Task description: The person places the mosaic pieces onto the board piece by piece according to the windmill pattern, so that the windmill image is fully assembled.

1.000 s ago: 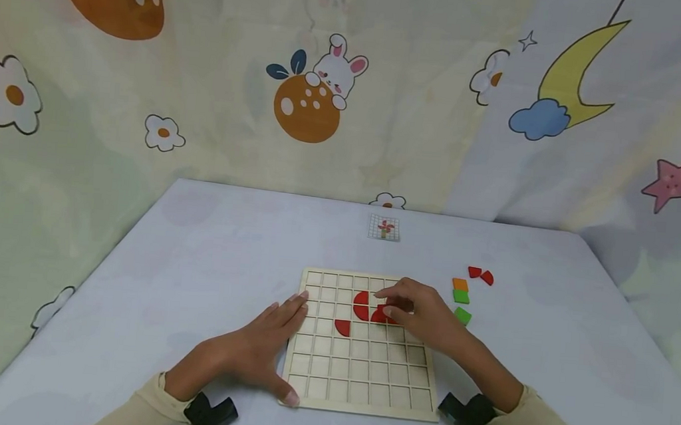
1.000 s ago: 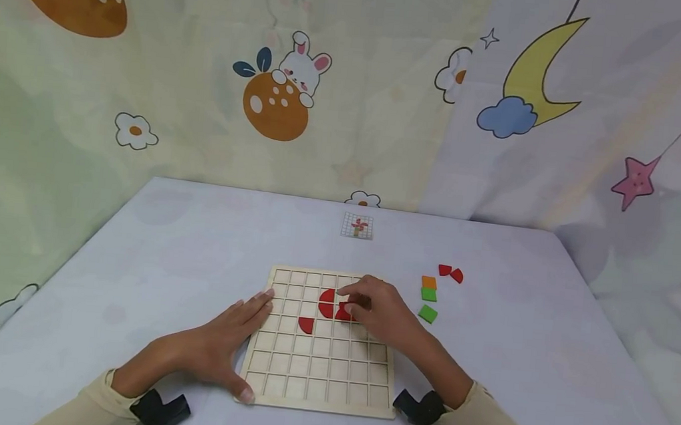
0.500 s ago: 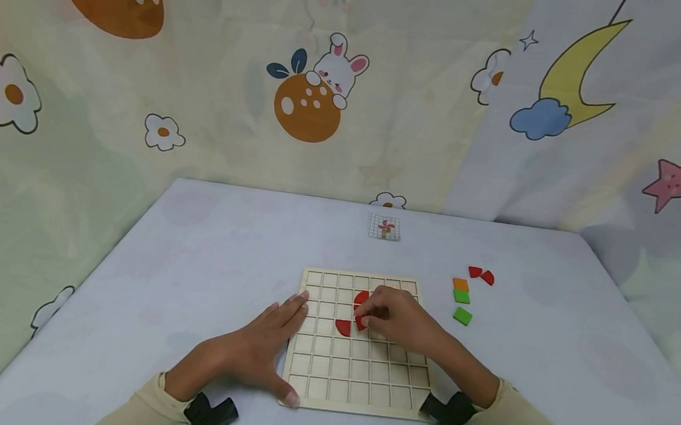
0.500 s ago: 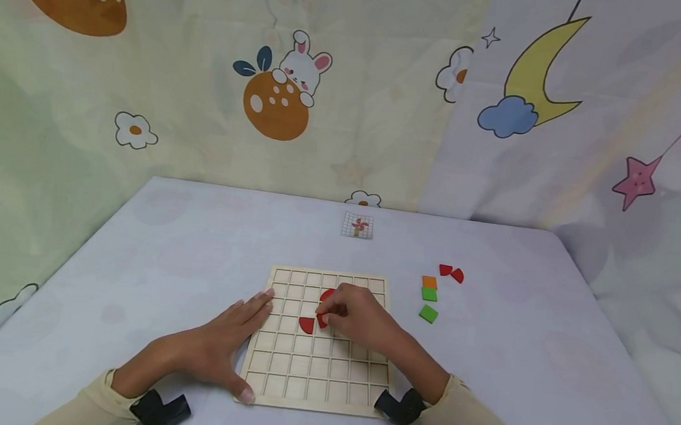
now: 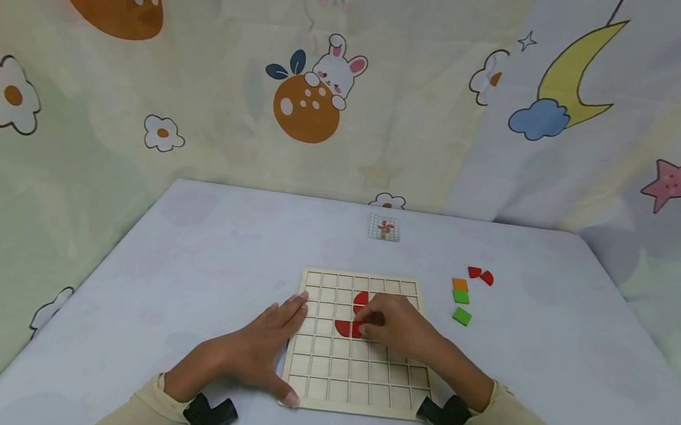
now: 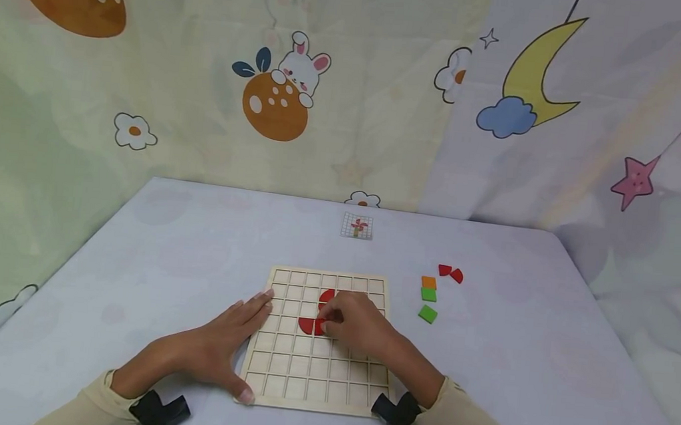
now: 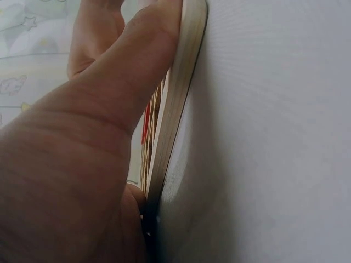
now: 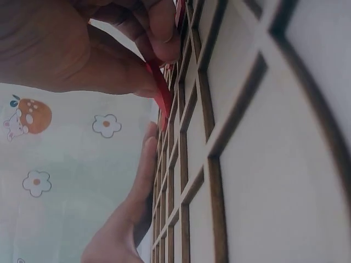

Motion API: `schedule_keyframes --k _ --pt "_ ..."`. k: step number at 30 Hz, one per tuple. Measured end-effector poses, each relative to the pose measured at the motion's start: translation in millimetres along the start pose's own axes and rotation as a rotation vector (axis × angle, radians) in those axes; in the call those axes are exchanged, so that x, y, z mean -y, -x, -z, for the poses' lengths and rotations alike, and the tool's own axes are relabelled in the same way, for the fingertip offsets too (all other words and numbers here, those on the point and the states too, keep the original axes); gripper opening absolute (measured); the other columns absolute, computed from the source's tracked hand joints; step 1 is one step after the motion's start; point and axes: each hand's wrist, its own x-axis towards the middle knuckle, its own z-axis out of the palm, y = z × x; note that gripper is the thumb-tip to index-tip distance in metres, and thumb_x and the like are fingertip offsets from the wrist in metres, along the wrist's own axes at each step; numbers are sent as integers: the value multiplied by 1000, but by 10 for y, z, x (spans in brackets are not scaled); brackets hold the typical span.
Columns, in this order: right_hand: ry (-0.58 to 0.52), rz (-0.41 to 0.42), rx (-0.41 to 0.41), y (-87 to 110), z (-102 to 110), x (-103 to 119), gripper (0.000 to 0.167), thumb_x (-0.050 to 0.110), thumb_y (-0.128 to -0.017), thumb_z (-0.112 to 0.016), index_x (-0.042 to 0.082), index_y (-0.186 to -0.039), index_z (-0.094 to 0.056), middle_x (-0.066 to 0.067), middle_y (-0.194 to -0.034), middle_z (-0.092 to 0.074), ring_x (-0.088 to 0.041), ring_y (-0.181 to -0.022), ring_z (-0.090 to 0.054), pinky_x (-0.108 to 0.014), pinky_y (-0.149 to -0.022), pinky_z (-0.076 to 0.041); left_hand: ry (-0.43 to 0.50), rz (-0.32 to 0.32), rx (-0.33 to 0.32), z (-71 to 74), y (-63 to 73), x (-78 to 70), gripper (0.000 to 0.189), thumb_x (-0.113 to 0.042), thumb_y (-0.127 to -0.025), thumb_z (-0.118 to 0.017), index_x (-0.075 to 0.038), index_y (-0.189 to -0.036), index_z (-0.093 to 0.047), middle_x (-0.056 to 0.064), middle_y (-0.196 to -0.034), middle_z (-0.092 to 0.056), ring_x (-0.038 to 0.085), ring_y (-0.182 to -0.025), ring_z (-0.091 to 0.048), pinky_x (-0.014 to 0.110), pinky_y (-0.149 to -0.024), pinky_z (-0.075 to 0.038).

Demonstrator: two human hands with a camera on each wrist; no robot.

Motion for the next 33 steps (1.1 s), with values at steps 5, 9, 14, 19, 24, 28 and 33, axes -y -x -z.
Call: schedule_keyframes --k 5,9,14,19,24,28,33 --pt "47 -2 -7 -3 -7 2 12 7 -84 -76 12 -95 -77 11 -81 -57 -10 -76 -50 -26 -62 -48 7 2 2 4 -1 -4 137 -80 -60 -71 -5 -156 -8 2 -163 9 20 -147 6 48 -116 -4" --pt "42 8 8 -4 5 5 13 6 -85 -75 10 -97 -78 10 -82 -57 -11 -75 -50 -27 -61 -47 13 -2 3 8 -5 -7 137 -79 -61 -71 -4 -156 -7 3 -163 9 20 -147 6 49 -116 -5" --pt "41 30 14 3 16 -4 16 4 -86 -73 8 -101 -77 9 -84 -59 -11 -76 -51 -26 -62 -48 -5 -1 10 5 -11 -3 137 -80 -61 -70 -5 -156 -7 2 -162 10 19 -147 7 48 -116 -3" --pt "22 77 1 29 34 -26 16 3 -87 -72 7 -102 -76 10 -87 -61 -9 -77 -53 -24 -66 -50 5 -9 10 -5 -9 -6 136 -79 -61 -70 -5 -156 -7 3 -163 10 20 -147 7 48 -116 -4" --pt "-36 114 49 48 59 -50 14 6 -89 -70 9 -102 -76 10 -89 -63 -9 -79 -55 -25 -68 -50 7 5 16 -19 3 -13 137 -80 -60 -70 -5 -156 -7 2 -163 10 20 -147 7 49 -116 -4" --pt "-61 133 105 72 91 -61 15 6 -91 -68 9 -104 -75 7 -97 -68 -8 -86 -59 -25 -73 -52 -6 13 15 -20 -4 -7 138 -80 -60 -70 -6 -157 -6 1 -162 11 18 -147 8 47 -116 -3" --pt "-61 147 135 114 129 -68 17 9 -94 -66 10 -108 -75 4 -105 -70 -11 -97 -62 -28 -80 -52 0 5 7 -13 -12 3 138 -79 -60 -71 -4 -156 -7 3 -162 10 19 -147 7 47 -116 -4"
